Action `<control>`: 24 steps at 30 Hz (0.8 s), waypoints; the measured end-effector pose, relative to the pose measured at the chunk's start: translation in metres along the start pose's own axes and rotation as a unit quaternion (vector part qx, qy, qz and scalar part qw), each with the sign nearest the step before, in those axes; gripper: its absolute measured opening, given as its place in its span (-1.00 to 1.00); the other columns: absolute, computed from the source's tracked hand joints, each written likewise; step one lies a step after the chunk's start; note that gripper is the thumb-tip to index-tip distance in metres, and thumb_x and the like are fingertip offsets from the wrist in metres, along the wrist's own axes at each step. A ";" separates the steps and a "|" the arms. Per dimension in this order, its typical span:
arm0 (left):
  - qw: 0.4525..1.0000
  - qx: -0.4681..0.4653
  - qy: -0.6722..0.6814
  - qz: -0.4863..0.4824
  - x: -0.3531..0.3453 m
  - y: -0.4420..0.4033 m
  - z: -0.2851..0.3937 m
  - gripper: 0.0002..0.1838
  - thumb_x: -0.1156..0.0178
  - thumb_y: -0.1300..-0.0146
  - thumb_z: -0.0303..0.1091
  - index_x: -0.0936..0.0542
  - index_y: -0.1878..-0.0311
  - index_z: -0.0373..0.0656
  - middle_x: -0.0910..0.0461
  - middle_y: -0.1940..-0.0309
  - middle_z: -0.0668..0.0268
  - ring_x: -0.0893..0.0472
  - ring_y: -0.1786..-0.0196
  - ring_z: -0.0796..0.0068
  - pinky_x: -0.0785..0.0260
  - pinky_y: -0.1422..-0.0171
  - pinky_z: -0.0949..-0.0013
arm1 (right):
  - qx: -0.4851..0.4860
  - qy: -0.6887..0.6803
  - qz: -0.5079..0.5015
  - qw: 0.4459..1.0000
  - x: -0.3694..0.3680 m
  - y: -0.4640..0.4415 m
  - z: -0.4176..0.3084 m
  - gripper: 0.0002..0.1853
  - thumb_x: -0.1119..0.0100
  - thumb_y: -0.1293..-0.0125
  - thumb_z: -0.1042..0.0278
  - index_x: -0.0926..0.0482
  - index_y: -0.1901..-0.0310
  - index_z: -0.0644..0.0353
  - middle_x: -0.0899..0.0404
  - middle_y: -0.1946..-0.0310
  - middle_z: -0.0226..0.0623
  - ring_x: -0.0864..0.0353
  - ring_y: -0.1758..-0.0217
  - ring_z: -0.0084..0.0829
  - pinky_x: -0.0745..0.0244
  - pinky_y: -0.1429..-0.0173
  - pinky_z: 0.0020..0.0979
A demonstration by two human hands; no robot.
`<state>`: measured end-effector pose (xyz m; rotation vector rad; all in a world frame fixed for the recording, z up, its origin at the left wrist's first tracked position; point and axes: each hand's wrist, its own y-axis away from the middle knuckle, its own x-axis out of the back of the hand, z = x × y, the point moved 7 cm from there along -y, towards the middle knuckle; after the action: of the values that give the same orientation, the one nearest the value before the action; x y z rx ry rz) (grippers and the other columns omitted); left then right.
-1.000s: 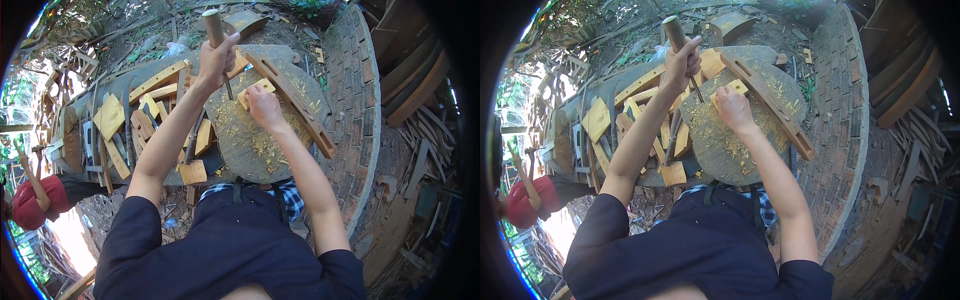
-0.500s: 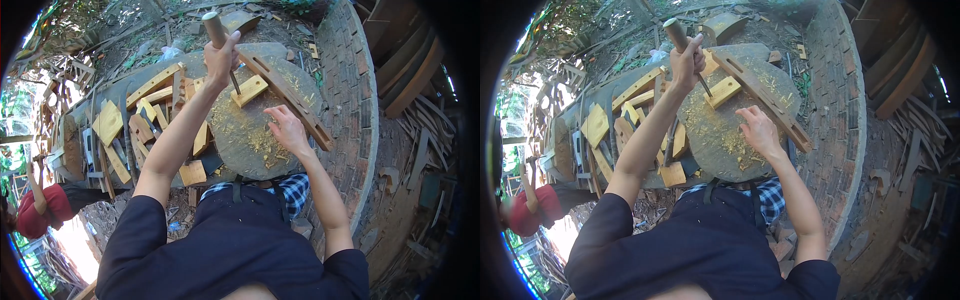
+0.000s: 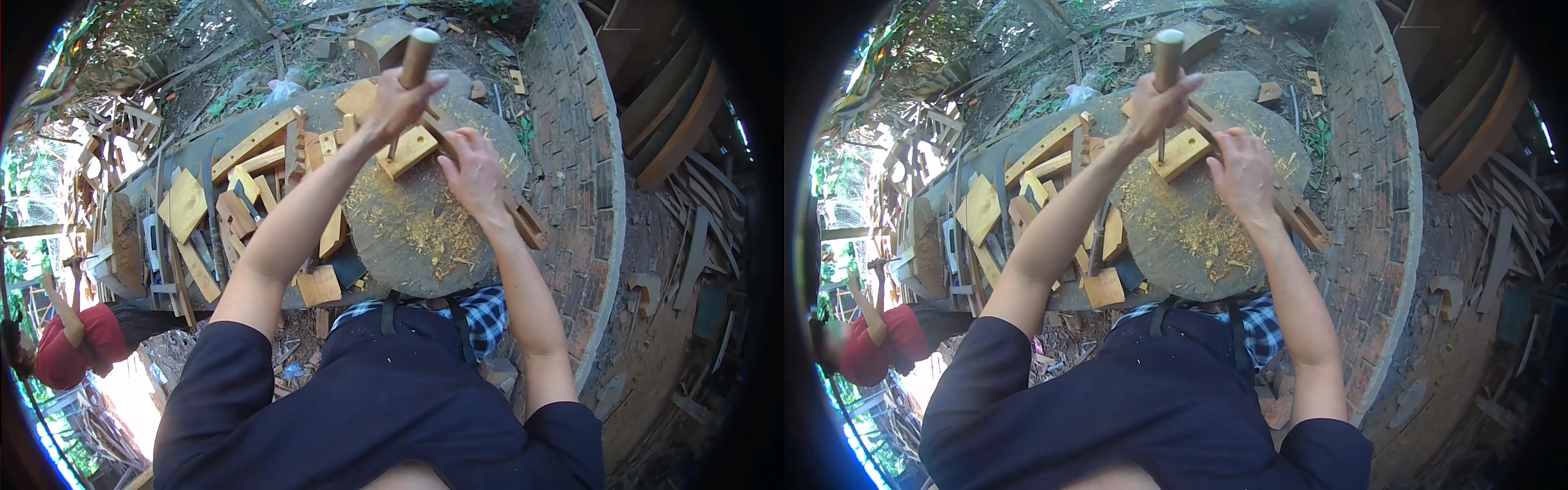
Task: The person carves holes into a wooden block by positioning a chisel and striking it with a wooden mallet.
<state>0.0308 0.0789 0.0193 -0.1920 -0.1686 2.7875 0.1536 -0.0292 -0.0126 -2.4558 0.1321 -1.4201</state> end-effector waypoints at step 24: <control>1.000 -0.005 -0.030 0.006 0.010 0.011 -0.005 -0.53 -0.37 -0.21 -0.01 -0.42 0.54 -0.16 -0.39 0.66 0.48 -0.36 0.56 0.71 -0.22 0.50 0.49 | 0.057 -0.058 0.164 0.983 0.220 -0.029 -0.079 -0.57 -0.08 -0.42 0.17 -0.35 -0.25 0.10 -0.65 0.17 -0.05 -0.70 0.18 -0.16 -0.55 0.09 -0.23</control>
<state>0.0192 0.0728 0.0115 -0.1115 -0.1973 2.8058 0.1954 -0.0687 0.2156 -2.2866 0.3985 -1.1122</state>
